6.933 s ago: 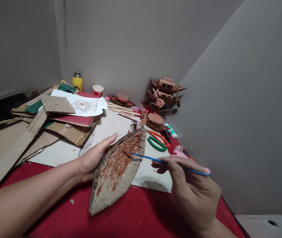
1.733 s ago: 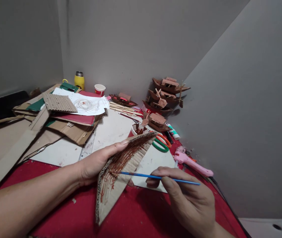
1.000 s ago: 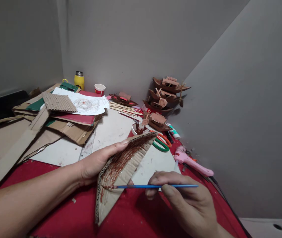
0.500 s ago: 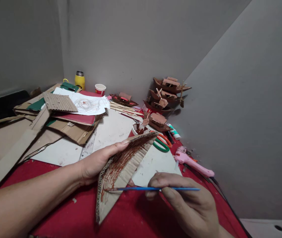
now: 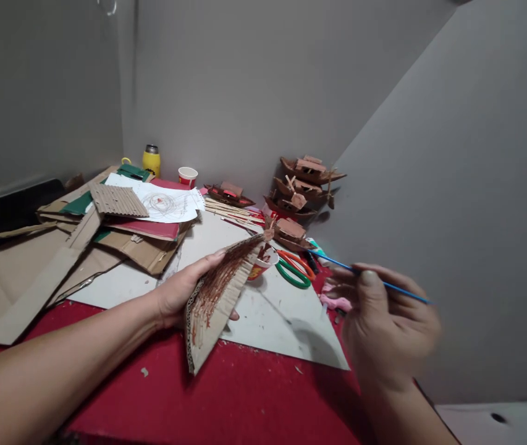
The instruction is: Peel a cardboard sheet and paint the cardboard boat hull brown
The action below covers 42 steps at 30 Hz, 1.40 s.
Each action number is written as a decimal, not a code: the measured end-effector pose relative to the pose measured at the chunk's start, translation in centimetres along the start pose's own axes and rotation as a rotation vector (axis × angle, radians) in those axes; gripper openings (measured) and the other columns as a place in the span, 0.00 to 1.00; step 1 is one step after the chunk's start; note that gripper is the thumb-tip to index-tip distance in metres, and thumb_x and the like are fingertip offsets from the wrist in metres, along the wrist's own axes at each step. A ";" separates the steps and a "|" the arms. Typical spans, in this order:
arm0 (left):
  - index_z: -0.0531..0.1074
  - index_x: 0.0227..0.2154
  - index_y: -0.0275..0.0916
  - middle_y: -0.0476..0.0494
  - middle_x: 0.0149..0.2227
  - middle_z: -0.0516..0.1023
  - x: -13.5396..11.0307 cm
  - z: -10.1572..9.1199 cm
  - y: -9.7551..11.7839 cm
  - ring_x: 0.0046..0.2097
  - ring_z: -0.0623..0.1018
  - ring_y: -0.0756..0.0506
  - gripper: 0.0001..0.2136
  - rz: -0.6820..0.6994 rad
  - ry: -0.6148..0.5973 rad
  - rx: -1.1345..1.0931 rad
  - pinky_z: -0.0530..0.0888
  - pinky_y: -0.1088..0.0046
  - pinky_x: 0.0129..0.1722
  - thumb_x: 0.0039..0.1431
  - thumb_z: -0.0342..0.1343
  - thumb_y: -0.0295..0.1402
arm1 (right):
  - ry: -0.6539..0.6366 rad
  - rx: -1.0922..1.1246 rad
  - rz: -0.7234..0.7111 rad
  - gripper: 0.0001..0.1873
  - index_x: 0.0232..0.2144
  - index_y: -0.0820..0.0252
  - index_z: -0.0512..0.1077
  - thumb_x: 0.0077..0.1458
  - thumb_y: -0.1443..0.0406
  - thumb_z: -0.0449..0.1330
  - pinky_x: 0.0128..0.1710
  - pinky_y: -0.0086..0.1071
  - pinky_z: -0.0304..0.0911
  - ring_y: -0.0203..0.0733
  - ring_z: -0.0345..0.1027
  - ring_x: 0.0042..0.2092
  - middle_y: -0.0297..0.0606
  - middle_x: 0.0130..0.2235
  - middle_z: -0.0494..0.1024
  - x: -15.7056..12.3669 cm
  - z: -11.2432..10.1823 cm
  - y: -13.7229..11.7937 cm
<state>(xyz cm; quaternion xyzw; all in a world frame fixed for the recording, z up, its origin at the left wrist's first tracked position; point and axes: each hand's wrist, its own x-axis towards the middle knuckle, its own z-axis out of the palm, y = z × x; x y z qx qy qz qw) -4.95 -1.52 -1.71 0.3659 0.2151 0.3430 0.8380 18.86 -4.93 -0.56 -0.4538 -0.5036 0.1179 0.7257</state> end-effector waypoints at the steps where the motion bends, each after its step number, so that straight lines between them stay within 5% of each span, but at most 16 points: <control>1: 0.68 0.53 0.42 0.41 0.33 0.79 0.0 0.0 0.1 0.28 0.78 0.45 0.20 0.008 0.018 -0.009 0.77 0.66 0.29 0.62 0.48 0.45 | -0.009 -0.031 0.027 0.09 0.35 0.60 0.74 0.56 0.60 0.63 0.24 0.29 0.68 0.36 0.73 0.26 0.36 0.30 0.80 0.4 0.1 0.3; 5: 0.70 0.48 0.38 0.40 0.34 0.79 -0.1 -0.3 0.3 0.29 0.79 0.44 0.20 0.011 0.107 -0.055 0.77 0.65 0.32 0.61 0.49 0.46 | -0.239 -0.152 0.085 0.13 0.35 0.62 0.74 0.56 0.56 0.61 0.25 0.28 0.67 0.37 0.72 0.27 0.37 0.27 0.78 2.2 0.9 1.2; 10: 0.71 0.46 0.36 0.37 0.34 0.78 0.2 -1.0 0.7 0.28 0.79 0.42 0.22 0.054 0.142 -0.061 0.77 0.64 0.28 0.60 0.47 0.49 | -0.566 -0.504 -0.117 0.17 0.31 0.63 0.74 0.58 0.56 0.54 0.24 0.30 0.62 0.39 0.69 0.26 0.40 0.26 0.77 4.3 2.7 1.6; 16: 0.70 0.49 0.39 0.39 0.31 0.79 0.1 -0.9 0.8 0.30 0.79 0.43 0.19 0.145 0.120 -0.070 0.77 0.65 0.30 0.62 0.48 0.45 | -0.798 -0.551 -0.150 0.14 0.24 0.60 0.76 0.55 0.59 0.56 0.26 0.31 0.63 0.42 0.70 0.26 0.39 0.25 0.79 5.0 5.2 1.8; 21: 0.72 0.47 0.38 0.40 0.30 0.79 0.3 -1.2 0.7 0.29 0.79 0.44 0.19 0.152 0.105 -0.092 0.78 0.65 0.30 0.62 0.48 0.46 | -0.669 -0.517 -0.168 0.15 0.30 0.61 0.75 0.57 0.58 0.54 0.31 0.33 0.66 0.44 0.72 0.31 0.42 0.30 0.81 4.6 4.8 1.3; 25: 0.72 0.46 0.37 0.39 0.30 0.79 0.5 -1.4 0.6 0.29 0.79 0.43 0.20 0.156 0.114 -0.098 0.78 0.64 0.30 0.61 0.49 0.46 | -0.499 -0.458 -0.122 0.16 0.32 0.62 0.74 0.58 0.56 0.55 0.24 0.30 0.64 0.40 0.69 0.25 0.41 0.27 0.79 3.8 3.1 0.8; 31: 0.72 0.44 0.36 0.38 0.32 0.79 0.6 -1.6 0.4 0.29 0.79 0.43 0.19 0.142 0.144 -0.099 0.79 0.62 0.30 0.61 0.48 0.46 | -0.134 -0.063 0.073 0.14 0.31 0.61 0.74 0.54 0.55 0.62 0.20 0.27 0.63 0.35 0.66 0.22 0.36 0.24 0.76 2.2 1.0 0.5; 35: 0.73 0.43 0.34 0.37 0.32 0.79 0.6 -1.4 0.2 0.30 0.79 0.43 0.20 0.104 0.173 -0.111 0.79 0.61 0.32 0.61 0.48 0.47 | -0.181 0.179 0.181 0.12 0.30 0.61 0.74 0.54 0.58 0.63 0.18 0.24 0.60 0.33 0.66 0.21 0.36 0.25 0.77 0.7 0.4 0.3; 42: 0.74 0.44 0.35 0.38 0.34 0.80 0.2 -0.1 -0.2 0.29 0.79 0.45 0.18 0.058 0.119 -0.166 0.79 0.63 0.32 0.63 0.48 0.43 | -0.463 0.278 0.295 0.08 0.32 0.59 0.76 0.59 0.62 0.59 0.22 0.26 0.66 0.34 0.69 0.24 0.37 0.26 0.78 -3.1 0.0 -1.1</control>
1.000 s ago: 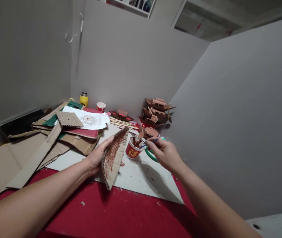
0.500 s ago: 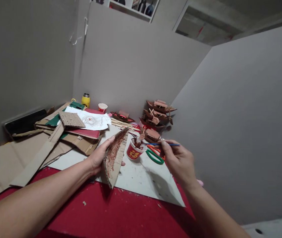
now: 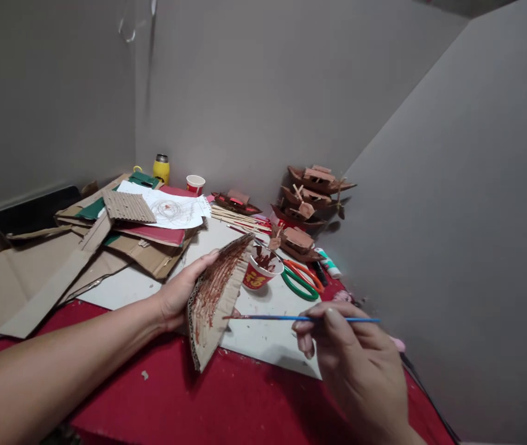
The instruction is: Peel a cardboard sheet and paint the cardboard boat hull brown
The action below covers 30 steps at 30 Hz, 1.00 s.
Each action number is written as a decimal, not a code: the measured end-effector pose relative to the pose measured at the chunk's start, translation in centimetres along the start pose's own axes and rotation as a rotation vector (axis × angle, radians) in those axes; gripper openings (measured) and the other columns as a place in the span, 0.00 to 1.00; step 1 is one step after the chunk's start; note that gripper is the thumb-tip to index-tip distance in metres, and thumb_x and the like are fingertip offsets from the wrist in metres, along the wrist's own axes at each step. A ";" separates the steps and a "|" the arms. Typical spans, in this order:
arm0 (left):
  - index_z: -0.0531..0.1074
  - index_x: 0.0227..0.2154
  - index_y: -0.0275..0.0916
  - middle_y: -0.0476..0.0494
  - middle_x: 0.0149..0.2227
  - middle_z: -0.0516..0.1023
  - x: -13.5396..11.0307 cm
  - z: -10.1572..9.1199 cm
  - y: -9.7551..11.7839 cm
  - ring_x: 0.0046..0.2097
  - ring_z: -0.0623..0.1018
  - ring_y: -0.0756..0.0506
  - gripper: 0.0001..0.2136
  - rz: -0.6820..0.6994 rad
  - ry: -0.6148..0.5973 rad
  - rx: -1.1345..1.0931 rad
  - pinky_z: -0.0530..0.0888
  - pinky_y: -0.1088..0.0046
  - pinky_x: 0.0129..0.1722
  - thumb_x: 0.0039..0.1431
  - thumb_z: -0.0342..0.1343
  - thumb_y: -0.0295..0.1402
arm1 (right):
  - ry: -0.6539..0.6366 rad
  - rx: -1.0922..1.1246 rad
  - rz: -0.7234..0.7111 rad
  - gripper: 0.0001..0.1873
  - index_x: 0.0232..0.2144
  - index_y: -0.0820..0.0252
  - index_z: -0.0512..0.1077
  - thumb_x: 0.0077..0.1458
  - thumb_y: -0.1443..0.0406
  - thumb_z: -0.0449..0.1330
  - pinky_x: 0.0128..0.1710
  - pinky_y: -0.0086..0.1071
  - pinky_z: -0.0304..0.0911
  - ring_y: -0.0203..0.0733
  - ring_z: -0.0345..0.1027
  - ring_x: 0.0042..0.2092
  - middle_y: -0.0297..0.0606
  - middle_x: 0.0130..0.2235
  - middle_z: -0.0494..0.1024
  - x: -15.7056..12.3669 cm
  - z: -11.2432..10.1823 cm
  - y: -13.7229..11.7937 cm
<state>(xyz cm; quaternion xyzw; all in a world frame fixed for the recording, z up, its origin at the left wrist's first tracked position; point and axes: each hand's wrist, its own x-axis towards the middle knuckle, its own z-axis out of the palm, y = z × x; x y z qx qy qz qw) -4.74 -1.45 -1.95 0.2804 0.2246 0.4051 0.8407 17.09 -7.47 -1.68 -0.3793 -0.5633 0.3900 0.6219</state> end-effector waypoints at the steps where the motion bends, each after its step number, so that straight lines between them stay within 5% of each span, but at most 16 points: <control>1: 0.74 0.44 0.35 0.38 0.35 0.81 -0.1 0.2 -0.1 0.29 0.79 0.45 0.18 -0.008 -0.011 -0.001 0.79 0.64 0.31 0.63 0.47 0.43 | -0.026 -0.013 0.003 0.08 0.33 0.59 0.76 0.60 0.62 0.59 0.22 0.26 0.67 0.34 0.70 0.24 0.37 0.27 0.79 -0.4 0.1 0.1; 7: 0.74 0.46 0.36 0.41 0.36 0.82 -0.6 1.3 -0.5 0.32 0.80 0.47 0.15 0.084 0.024 0.012 0.77 0.73 0.36 0.63 0.50 0.37 | -0.087 -0.117 -0.025 0.07 0.36 0.57 0.76 0.62 0.65 0.57 0.27 0.26 0.71 0.35 0.73 0.27 0.38 0.30 0.80 -1.6 0.4 0.3; 14: 0.71 0.50 0.33 0.36 0.30 0.81 -1.0 1.2 -0.1 0.29 0.81 0.41 0.25 -0.078 -0.010 0.078 0.77 0.67 0.27 0.62 0.45 0.47 | -0.242 -0.023 0.037 0.09 0.37 0.55 0.76 0.63 0.64 0.55 0.26 0.27 0.71 0.37 0.74 0.28 0.37 0.28 0.80 -2.0 0.7 -0.1; 23: 0.71 0.51 0.38 0.40 0.35 0.82 -0.9 1.6 -0.6 0.34 0.80 0.43 0.17 0.047 -0.048 -0.008 0.77 0.68 0.34 0.63 0.48 0.37 | -0.095 -0.124 -0.009 0.07 0.36 0.57 0.76 0.61 0.65 0.57 0.27 0.28 0.72 0.37 0.74 0.27 0.39 0.29 0.80 -1.4 0.9 0.6; 30: 0.70 0.53 0.37 0.39 0.31 0.81 -1.0 1.6 -0.4 0.27 0.79 0.43 0.20 -0.023 -0.085 0.026 0.77 0.67 0.28 0.65 0.44 0.40 | -0.240 -0.018 0.016 0.09 0.37 0.57 0.76 0.63 0.65 0.55 0.26 0.29 0.71 0.38 0.74 0.28 0.39 0.28 0.80 -2.1 0.9 0.0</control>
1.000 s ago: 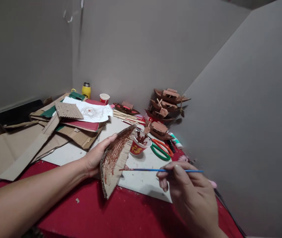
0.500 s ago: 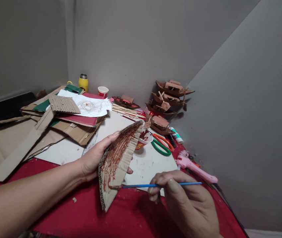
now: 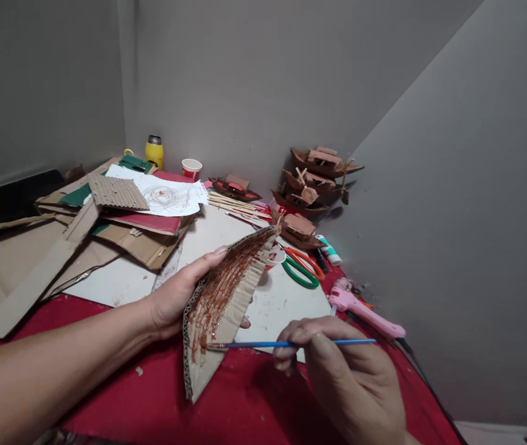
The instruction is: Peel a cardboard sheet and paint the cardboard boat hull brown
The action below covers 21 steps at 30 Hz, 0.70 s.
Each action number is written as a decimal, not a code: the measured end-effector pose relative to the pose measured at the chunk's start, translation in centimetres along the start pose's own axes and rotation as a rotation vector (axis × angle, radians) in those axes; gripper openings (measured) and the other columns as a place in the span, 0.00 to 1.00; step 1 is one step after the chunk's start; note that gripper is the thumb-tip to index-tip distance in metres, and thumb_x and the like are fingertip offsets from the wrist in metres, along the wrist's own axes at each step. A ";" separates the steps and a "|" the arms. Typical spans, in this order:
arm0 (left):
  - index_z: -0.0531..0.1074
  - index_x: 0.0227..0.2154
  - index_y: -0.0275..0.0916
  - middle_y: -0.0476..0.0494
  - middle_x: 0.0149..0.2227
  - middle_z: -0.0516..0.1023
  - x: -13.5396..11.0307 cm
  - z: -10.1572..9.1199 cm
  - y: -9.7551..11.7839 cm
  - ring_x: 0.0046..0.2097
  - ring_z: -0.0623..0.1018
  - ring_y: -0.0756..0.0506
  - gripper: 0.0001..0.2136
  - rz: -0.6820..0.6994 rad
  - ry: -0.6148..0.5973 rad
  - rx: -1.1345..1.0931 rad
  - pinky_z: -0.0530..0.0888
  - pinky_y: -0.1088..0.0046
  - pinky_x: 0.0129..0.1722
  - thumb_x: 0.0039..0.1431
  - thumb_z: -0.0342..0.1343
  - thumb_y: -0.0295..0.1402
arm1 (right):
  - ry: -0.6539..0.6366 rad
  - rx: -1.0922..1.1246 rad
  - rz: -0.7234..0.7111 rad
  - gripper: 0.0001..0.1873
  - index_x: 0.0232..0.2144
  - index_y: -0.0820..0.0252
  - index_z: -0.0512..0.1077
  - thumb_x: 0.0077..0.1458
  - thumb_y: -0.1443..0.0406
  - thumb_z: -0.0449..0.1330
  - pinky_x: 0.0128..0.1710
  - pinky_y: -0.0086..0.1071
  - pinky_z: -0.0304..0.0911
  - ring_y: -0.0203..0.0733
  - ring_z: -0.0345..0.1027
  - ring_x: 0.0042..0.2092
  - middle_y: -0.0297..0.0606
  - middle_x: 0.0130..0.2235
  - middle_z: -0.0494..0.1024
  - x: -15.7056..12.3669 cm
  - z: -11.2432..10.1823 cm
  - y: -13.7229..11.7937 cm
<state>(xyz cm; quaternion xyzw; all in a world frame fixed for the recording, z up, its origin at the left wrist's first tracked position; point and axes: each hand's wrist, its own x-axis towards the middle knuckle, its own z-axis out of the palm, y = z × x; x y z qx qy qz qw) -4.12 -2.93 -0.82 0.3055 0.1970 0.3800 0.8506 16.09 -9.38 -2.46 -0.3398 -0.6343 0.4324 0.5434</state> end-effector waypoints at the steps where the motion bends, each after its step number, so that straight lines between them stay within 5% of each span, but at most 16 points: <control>1: 0.70 0.53 0.37 0.39 0.32 0.81 0.0 0.0 0.0 0.28 0.80 0.43 0.20 -0.003 0.000 0.004 0.77 0.67 0.28 0.65 0.44 0.40 | -0.015 0.008 0.002 0.09 0.37 0.56 0.76 0.63 0.64 0.55 0.26 0.29 0.71 0.38 0.74 0.27 0.39 0.28 0.80 -0.1 0.0 0.0; 9: 0.72 0.50 0.39 0.39 0.41 0.81 0.0 0.0 -0.5 0.36 0.80 0.42 0.17 0.027 -0.003 0.000 0.78 0.68 0.32 0.64 0.47 0.38 | 0.158 -0.174 -0.075 0.08 0.36 0.57 0.77 0.61 0.66 0.57 0.26 0.28 0.72 0.37 0.74 0.27 0.39 0.30 0.81 0.4 -0.2 0.5; 16: 0.70 0.53 0.38 0.38 0.39 0.81 0.0 0.2 -0.4 0.32 0.80 0.43 0.19 -0.025 -0.013 0.003 0.77 0.68 0.29 0.63 0.46 0.40 | -0.040 -0.062 -0.063 0.09 0.38 0.55 0.76 0.63 0.66 0.55 0.27 0.32 0.72 0.40 0.74 0.28 0.39 0.29 0.78 0.0 -0.1 -0.1; 21: 0.72 0.51 0.39 0.42 0.43 0.80 0.1 0.1 -0.5 0.33 0.79 0.46 0.16 0.065 -0.041 0.001 0.76 0.71 0.33 0.63 0.49 0.36 | 0.040 -0.146 -0.162 0.09 0.41 0.55 0.76 0.62 0.68 0.56 0.27 0.31 0.72 0.40 0.74 0.30 0.40 0.32 0.79 0.1 -0.2 0.3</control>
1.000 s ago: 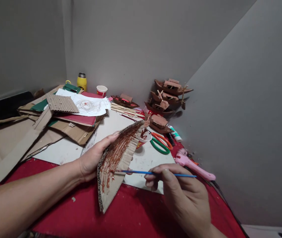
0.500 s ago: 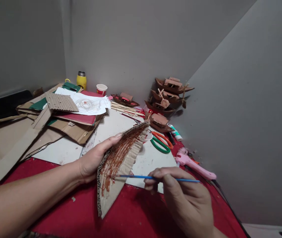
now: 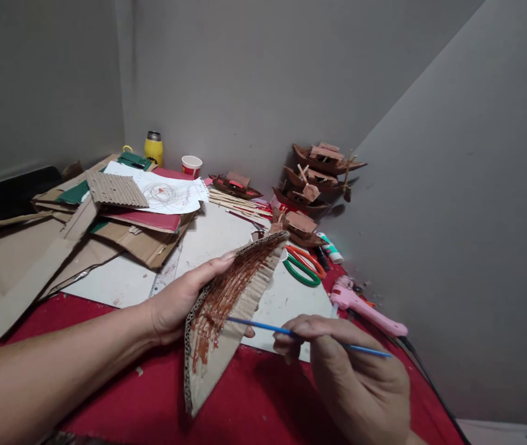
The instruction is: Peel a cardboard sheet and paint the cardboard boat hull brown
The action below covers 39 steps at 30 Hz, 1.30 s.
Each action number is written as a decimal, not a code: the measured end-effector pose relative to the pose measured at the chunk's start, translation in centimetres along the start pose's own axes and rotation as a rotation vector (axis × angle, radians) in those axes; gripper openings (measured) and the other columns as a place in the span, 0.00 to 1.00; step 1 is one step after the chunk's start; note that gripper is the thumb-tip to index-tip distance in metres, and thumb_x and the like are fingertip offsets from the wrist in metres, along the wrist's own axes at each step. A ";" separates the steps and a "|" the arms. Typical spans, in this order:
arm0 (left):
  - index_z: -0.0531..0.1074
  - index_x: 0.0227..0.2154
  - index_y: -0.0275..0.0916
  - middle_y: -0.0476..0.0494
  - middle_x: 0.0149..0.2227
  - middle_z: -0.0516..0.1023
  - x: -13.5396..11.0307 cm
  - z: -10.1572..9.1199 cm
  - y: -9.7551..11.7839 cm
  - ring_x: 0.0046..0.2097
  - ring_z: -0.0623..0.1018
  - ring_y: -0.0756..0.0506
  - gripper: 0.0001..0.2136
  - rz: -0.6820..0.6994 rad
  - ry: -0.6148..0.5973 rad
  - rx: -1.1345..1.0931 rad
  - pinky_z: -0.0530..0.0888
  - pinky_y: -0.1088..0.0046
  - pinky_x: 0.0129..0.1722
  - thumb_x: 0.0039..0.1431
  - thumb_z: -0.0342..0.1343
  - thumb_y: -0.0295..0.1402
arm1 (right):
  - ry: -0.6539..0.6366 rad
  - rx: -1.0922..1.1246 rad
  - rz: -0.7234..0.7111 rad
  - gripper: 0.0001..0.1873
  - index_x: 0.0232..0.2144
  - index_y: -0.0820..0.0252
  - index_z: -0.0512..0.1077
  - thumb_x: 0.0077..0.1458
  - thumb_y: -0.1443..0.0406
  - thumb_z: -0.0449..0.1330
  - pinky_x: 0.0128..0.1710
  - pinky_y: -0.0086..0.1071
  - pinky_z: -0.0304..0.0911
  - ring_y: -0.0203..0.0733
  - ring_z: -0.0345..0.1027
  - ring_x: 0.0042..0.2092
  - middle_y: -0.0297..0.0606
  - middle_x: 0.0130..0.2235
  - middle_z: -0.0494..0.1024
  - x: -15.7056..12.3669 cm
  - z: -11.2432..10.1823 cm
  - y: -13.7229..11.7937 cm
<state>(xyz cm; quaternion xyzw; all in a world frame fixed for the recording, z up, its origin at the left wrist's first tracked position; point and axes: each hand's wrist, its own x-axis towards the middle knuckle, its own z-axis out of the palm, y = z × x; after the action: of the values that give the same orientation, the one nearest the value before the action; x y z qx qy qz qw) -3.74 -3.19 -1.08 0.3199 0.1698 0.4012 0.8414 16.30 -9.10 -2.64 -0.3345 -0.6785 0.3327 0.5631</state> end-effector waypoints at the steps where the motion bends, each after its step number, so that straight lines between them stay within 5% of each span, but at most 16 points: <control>1: 0.72 0.51 0.40 0.42 0.42 0.80 0.0 -0.1 -0.1 0.33 0.78 0.47 0.16 -0.007 -0.006 -0.003 0.76 0.71 0.33 0.63 0.49 0.36 | 0.017 -0.022 -0.011 0.10 0.41 0.54 0.76 0.62 0.68 0.56 0.27 0.31 0.71 0.39 0.74 0.30 0.40 0.33 0.80 0.1 0.0 0.1; 11: 0.71 0.52 0.40 0.42 0.37 0.81 -0.1 0.3 0.2 0.30 0.78 0.45 0.18 -0.090 0.039 -0.014 0.77 0.68 0.30 0.63 0.47 0.38 | -0.125 0.013 -0.023 0.10 0.41 0.55 0.75 0.62 0.67 0.55 0.28 0.34 0.72 0.41 0.74 0.30 0.40 0.31 0.79 -0.1 -0.1 -0.7; 18: 0.71 0.52 0.41 0.41 0.43 0.80 0.1 -0.2 -0.1 0.33 0.78 0.45 0.18 -0.065 -0.012 -0.001 0.76 0.68 0.33 0.63 0.48 0.40 | 0.073 -0.090 -0.009 0.09 0.40 0.55 0.76 0.62 0.68 0.55 0.28 0.29 0.72 0.38 0.75 0.30 0.38 0.32 0.79 0.1 0.0 -0.2; 25: 0.73 0.50 0.37 0.40 0.38 0.81 -0.1 0.1 0.1 0.30 0.78 0.45 0.18 -0.097 0.024 0.019 0.76 0.69 0.31 0.63 0.47 0.40 | -0.113 0.003 -0.029 0.10 0.41 0.54 0.75 0.62 0.67 0.55 0.27 0.34 0.72 0.41 0.74 0.29 0.39 0.31 0.79 -0.1 0.0 -0.8; 31: 0.72 0.51 0.40 0.42 0.41 0.80 0.0 0.0 0.0 0.31 0.78 0.46 0.17 -0.067 0.004 -0.003 0.76 0.69 0.32 0.64 0.48 0.38 | 0.068 -0.086 0.016 0.09 0.40 0.55 0.76 0.62 0.67 0.55 0.29 0.29 0.72 0.38 0.75 0.31 0.39 0.32 0.80 -0.1 -0.2 -0.1; 39: 0.70 0.53 0.39 0.44 0.30 0.78 -0.2 0.0 0.1 0.25 0.76 0.46 0.20 -0.143 0.049 0.003 0.76 0.68 0.28 0.62 0.49 0.42 | -0.177 0.175 0.124 0.10 0.39 0.56 0.75 0.63 0.66 0.53 0.28 0.33 0.73 0.41 0.75 0.29 0.40 0.29 0.78 -0.2 0.1 -1.0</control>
<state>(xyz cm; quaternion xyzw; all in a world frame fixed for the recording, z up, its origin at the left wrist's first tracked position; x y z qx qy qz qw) -3.92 -3.28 -0.99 0.2985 0.2133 0.3474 0.8630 16.17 -9.81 -1.89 -0.2947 -0.6719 0.4531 0.5064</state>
